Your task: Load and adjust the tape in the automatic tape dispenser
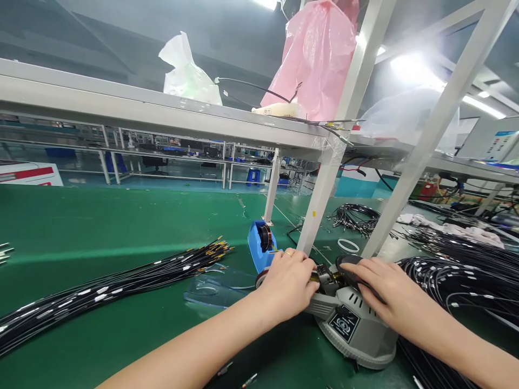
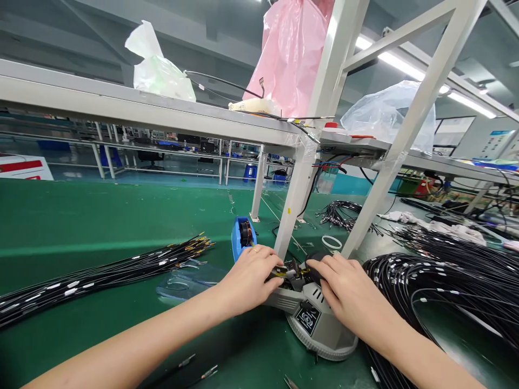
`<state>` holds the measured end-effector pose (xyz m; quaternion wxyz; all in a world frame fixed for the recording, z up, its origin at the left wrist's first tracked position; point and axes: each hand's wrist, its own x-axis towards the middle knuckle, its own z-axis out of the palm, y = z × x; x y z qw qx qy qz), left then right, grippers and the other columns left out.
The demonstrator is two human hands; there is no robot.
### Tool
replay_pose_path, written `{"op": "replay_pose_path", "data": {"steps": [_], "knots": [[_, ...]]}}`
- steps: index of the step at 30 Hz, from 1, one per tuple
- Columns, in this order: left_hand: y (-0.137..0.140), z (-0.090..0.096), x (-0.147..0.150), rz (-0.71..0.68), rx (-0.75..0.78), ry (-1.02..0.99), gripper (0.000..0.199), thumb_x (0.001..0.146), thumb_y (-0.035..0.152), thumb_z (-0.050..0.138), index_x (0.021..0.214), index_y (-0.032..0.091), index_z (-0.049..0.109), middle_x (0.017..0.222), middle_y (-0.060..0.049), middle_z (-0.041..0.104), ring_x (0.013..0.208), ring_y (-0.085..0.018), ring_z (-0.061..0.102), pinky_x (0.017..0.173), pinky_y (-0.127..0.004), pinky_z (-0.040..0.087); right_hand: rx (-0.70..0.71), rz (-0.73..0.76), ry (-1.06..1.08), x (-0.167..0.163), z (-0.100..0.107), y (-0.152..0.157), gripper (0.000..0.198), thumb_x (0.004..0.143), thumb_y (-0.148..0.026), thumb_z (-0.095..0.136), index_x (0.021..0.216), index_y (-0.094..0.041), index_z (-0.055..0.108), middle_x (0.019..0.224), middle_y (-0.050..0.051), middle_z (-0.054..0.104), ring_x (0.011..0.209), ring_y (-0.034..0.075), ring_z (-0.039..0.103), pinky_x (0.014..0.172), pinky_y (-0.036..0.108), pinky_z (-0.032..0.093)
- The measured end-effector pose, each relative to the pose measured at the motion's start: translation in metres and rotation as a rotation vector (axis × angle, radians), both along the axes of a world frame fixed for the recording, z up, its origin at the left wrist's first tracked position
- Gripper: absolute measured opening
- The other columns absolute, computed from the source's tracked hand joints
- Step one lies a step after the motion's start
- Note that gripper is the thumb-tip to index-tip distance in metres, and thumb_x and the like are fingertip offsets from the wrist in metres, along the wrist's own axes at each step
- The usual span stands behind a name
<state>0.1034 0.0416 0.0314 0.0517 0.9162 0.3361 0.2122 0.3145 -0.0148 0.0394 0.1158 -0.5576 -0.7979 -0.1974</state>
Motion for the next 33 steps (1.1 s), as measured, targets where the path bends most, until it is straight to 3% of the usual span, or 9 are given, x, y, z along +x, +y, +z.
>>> {"op": "replay_pose_path", "data": {"steps": [3, 10, 15, 21, 28, 33], "knots": [[-0.005, 0.002, 0.010, -0.036, 0.082, 0.027, 0.025, 0.088, 0.022, 0.046, 0.108, 0.016, 0.061, 0.112, -0.007, 0.061, 0.108, -0.026, 0.050, 0.092, -0.042, 0.044, -0.097, -0.026, 0.088, -0.003, -0.001, 0.002, 0.029, 0.087, -0.015, 0.040, 0.104, -0.021, 0.063, 0.090, 0.005, 0.066, 0.089, 0.021, 0.060, 0.076, 0.042, 0.052], [-0.001, 0.001, 0.029, -0.095, 0.167, 0.048, 0.037, 0.087, 0.012, 0.036, 0.112, 0.020, 0.061, 0.116, -0.008, 0.059, 0.112, -0.026, 0.048, 0.091, -0.042, 0.044, -0.067, -0.005, 0.171, 0.002, -0.003, -0.006, 0.021, 0.086, -0.015, 0.042, 0.088, -0.020, 0.062, 0.089, 0.004, 0.068, 0.086, 0.020, 0.061, 0.075, 0.042, 0.049], [-0.004, -0.001, 0.032, -0.101, 0.219, 0.095, 0.040, 0.084, 0.011, 0.038, 0.117, 0.019, 0.059, 0.120, -0.010, 0.057, 0.112, -0.029, 0.048, 0.090, -0.045, 0.044, -0.045, -0.046, 0.187, -0.002, -0.002, -0.006, 0.024, 0.087, -0.017, 0.042, 0.103, -0.017, 0.060, 0.093, 0.007, 0.069, 0.088, 0.022, 0.062, 0.077, 0.045, 0.051], [-0.009, -0.004, 0.035, -0.104, 0.252, 0.129, 0.038, 0.083, 0.010, 0.039, 0.116, 0.012, 0.056, 0.117, -0.012, 0.058, 0.112, -0.029, 0.047, 0.095, -0.047, 0.042, -0.041, -0.053, 0.135, -0.004, -0.002, -0.006, 0.030, 0.087, -0.016, 0.040, 0.105, -0.016, 0.065, 0.088, 0.007, 0.067, 0.086, 0.022, 0.062, 0.076, 0.045, 0.053], [-0.009, -0.009, 0.034, -0.096, 0.254, 0.107, 0.041, 0.087, 0.012, 0.034, 0.123, 0.011, 0.052, 0.122, -0.011, 0.057, 0.114, -0.029, 0.047, 0.096, -0.046, 0.042, -0.107, -0.075, 0.248, -0.003, -0.001, 0.004, 0.031, 0.089, -0.018, 0.036, 0.104, -0.017, 0.064, 0.092, 0.008, 0.066, 0.093, 0.024, 0.060, 0.082, 0.048, 0.051], [-0.010, -0.006, 0.036, -0.089, 0.246, 0.155, 0.045, 0.081, 0.009, 0.040, 0.125, 0.009, 0.050, 0.126, -0.013, 0.055, 0.116, -0.030, 0.046, 0.099, -0.048, 0.040, -0.212, -0.117, 0.262, -0.006, 0.002, 0.019, 0.035, 0.089, -0.019, 0.033, 0.104, -0.016, 0.064, 0.095, 0.010, 0.066, 0.095, 0.026, 0.061, 0.085, 0.049, 0.049]]}}
